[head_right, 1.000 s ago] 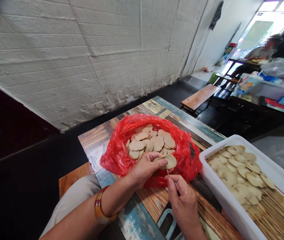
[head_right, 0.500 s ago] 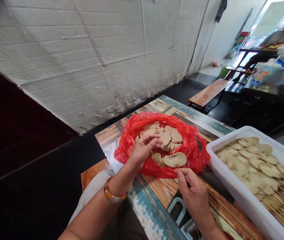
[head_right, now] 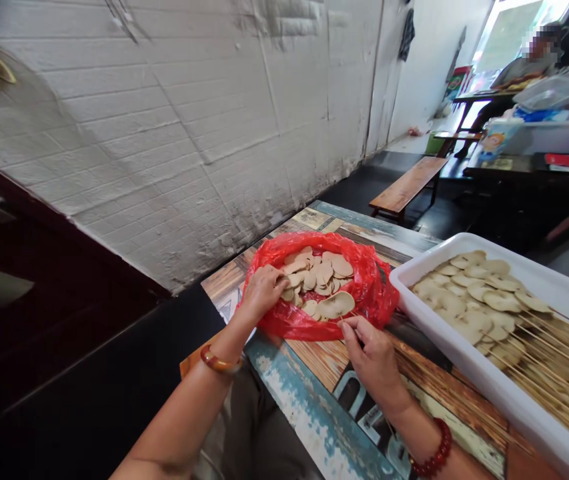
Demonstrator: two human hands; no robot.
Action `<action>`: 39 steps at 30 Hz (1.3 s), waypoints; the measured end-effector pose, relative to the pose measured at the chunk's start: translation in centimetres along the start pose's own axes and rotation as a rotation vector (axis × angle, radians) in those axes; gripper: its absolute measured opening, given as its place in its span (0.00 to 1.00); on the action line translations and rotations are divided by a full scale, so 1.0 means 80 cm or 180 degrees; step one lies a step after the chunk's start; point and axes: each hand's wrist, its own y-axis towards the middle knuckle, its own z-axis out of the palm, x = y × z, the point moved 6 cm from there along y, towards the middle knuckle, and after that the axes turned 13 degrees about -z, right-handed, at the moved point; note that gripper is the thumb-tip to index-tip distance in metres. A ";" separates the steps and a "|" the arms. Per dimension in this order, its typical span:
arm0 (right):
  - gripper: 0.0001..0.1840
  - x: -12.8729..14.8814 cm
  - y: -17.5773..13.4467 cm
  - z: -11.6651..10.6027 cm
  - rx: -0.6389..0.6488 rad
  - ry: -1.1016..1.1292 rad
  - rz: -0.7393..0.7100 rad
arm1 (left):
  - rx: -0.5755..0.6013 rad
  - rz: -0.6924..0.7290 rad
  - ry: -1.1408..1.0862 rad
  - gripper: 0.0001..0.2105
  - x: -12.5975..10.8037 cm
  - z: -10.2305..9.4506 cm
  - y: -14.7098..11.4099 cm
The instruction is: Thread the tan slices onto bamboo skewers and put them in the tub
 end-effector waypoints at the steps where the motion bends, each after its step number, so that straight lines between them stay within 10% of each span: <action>1: 0.14 0.001 0.000 -0.001 -0.0008 -0.0013 -0.0020 | -0.0017 -0.0006 -0.0008 0.10 0.000 0.000 0.000; 16: 0.13 -0.004 -0.002 0.002 -0.0101 0.0010 -0.0202 | 0.0267 0.0151 -0.0100 0.07 -0.001 0.006 0.013; 30: 0.13 -0.007 -0.004 0.002 -0.0085 -0.0026 -0.0265 | 0.0048 -0.0021 -0.1420 0.08 0.014 0.022 0.027; 39: 0.14 -0.001 -0.007 -0.002 -0.0097 0.0011 -0.0084 | 0.0414 -0.0131 -0.2688 0.04 -0.011 -0.008 0.017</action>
